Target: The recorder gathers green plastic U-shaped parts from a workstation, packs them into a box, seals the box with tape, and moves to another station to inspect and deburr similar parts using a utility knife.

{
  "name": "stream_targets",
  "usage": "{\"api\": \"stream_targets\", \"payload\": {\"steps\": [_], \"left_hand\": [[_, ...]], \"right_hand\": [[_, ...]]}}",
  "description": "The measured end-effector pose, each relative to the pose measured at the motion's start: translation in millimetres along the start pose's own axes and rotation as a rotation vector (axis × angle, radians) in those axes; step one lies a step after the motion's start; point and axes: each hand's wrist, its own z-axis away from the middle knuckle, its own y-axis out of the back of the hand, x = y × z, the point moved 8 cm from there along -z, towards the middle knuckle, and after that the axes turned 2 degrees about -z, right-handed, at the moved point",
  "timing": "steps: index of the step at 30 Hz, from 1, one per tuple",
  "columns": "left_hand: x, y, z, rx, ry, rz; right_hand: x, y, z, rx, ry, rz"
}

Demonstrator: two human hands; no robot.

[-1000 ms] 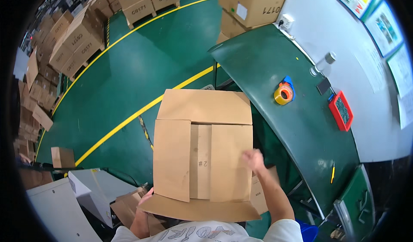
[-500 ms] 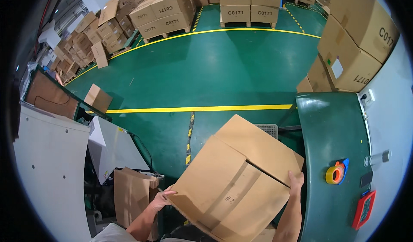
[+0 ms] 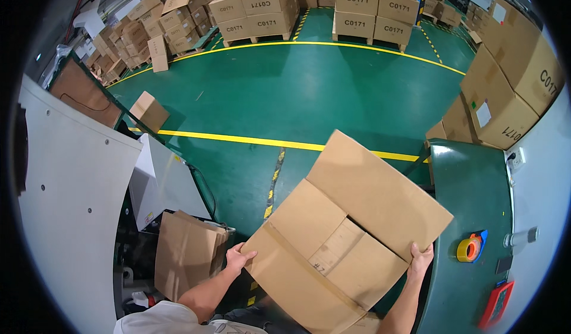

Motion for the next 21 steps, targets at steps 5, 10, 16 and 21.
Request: {"api": "stream_targets", "payload": {"steps": [5,10,16,21], "left_hand": [[-4,8,6,0.077,-0.07,-0.216],[55,-7,23,-0.06,-0.357,-0.624],[107,-54,11,-0.328,-0.537,-0.505],[129,-105,-17,-0.271,-0.579,-0.473]], "right_hand": [[-16,6,44,-0.37,0.117,0.437],[-10,14,122,-0.575,0.363,1.351],[-4,4,154,-0.847,0.345,1.497],[21,25,157,-0.618,0.333,1.335]]}}
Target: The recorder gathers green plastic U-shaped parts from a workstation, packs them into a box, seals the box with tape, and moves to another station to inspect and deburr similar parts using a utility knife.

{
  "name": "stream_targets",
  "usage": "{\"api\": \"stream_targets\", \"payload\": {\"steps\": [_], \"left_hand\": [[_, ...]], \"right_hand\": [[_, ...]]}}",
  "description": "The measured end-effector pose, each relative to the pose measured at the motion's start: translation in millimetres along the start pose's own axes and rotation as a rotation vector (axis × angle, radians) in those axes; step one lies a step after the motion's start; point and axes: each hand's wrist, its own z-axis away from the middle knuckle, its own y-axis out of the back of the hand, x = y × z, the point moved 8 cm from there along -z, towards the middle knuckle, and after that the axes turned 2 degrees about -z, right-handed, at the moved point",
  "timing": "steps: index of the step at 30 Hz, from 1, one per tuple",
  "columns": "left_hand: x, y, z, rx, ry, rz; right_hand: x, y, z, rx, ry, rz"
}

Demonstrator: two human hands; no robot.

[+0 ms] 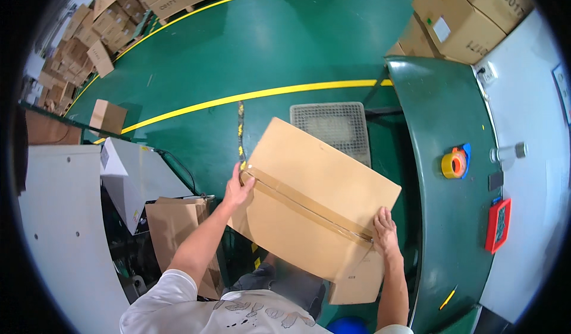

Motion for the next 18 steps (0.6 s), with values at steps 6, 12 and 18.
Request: {"api": "stream_targets", "payload": {"steps": [6,12,18], "left_hand": [[-1,-13,-33,0.034,0.115,-0.102],[19,-10,-29,0.029,0.145,-0.254],[39,-1,-62,0.092,0.064,-0.276]], "right_hand": [[23,-41,57,0.228,-0.572,-0.317],[9,-38,39,0.554,-0.706,-0.916],[30,3,-7,0.528,-0.634,-0.864]]}}
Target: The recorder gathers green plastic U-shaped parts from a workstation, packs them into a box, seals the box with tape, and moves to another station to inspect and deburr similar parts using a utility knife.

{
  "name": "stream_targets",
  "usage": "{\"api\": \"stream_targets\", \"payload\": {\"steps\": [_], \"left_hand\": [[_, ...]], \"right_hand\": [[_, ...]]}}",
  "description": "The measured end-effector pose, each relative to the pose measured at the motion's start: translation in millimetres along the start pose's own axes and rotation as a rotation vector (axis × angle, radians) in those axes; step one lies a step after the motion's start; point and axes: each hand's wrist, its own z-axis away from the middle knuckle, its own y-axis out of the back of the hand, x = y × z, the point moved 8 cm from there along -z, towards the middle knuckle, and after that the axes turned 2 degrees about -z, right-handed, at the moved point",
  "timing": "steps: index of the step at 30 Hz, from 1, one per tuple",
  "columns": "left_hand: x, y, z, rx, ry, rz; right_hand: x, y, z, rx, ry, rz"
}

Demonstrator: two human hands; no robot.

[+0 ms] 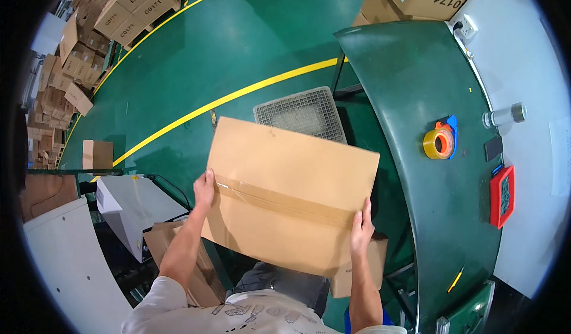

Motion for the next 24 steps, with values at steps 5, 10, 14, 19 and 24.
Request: {"api": "stream_targets", "payload": {"steps": [5,10,14,19,24], "left_hand": [[34,5,-27,0.063,0.055,-0.034],[32,-27,-23,0.128,0.047,-0.204],[33,-28,-25,0.169,0.037,-0.14],[36,-24,-22,0.19,0.06,-0.203],[25,-33,-18,0.129,0.077,-0.166]], "right_hand": [[-31,-16,-71,0.013,0.032,0.309],[-5,-21,-105,0.104,0.136,0.487],[-30,-19,-110,0.113,0.198,0.674],[-107,79,-145,0.605,0.559,0.76],[-39,232,-262,0.751,0.109,0.553]]}}
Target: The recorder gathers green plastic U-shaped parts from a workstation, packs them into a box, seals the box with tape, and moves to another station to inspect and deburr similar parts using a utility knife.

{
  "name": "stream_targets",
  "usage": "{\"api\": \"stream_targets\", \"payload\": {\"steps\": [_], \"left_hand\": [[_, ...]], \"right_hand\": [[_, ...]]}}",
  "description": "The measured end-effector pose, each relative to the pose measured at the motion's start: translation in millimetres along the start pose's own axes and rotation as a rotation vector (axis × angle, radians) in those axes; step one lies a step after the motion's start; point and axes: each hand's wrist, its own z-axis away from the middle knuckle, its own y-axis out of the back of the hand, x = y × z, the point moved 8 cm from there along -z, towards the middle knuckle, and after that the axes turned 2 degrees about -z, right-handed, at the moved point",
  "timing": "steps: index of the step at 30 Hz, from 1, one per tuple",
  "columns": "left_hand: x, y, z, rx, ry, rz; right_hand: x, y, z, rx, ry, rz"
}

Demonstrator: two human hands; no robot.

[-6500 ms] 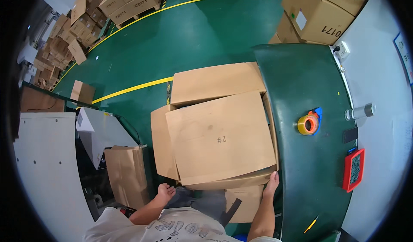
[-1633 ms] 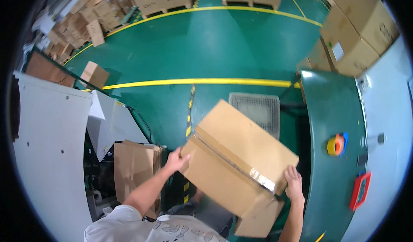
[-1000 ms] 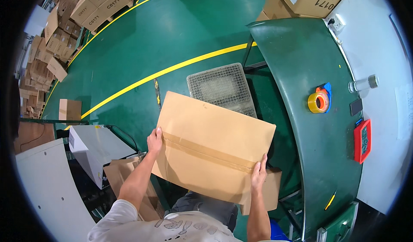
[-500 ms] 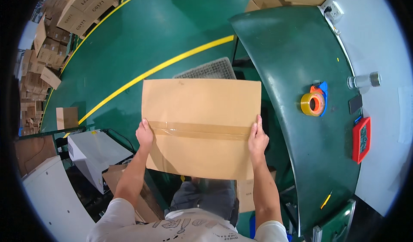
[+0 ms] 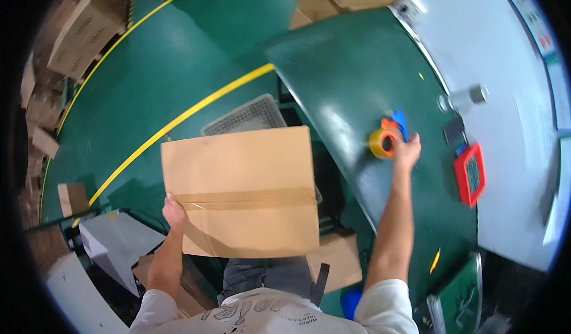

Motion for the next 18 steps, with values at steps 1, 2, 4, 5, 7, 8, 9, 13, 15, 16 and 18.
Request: {"api": "stream_targets", "payload": {"steps": [1,2,4,5,7,8,9,13,15,16,18], "left_hand": [[-5,-8,-2,-0.034,0.034,0.014],[-23,-4,-3,-0.03,0.114,0.013],[2,-5,-9,-0.104,-0.015,-0.151],[5,-1,-9,-0.123,0.057,-0.142],[13,8,-9,-0.147,0.133,-0.097],[13,13,-7,-0.145,0.138,-0.077],[6,16,-4,-0.139,0.152,-0.061],[7,13,-2,-0.152,0.126,-0.009],[6,12,0,-0.164,0.118,0.004],[4,10,-2,-0.153,0.118,0.01],[3,4,-4,-0.163,0.122,0.014]], "right_hand": [[27,-27,-16,-0.184,-0.076,-0.137],[23,-58,-6,-0.571,-0.233,-0.514],[62,-56,-22,-0.57,-0.312,-0.108],[62,-55,-31,-0.572,-0.117,0.291],[42,-53,-28,-0.494,0.169,0.145],[21,-54,-21,-0.41,0.244,0.073],[0,-46,-6,-0.319,0.312,0.005],[-35,-40,25,-0.391,0.327,-0.055],[-76,-27,49,-0.427,0.297,-0.243],[-108,-14,71,-0.445,0.31,-0.394],[-198,4,141,-0.486,0.484,-0.357]]}}
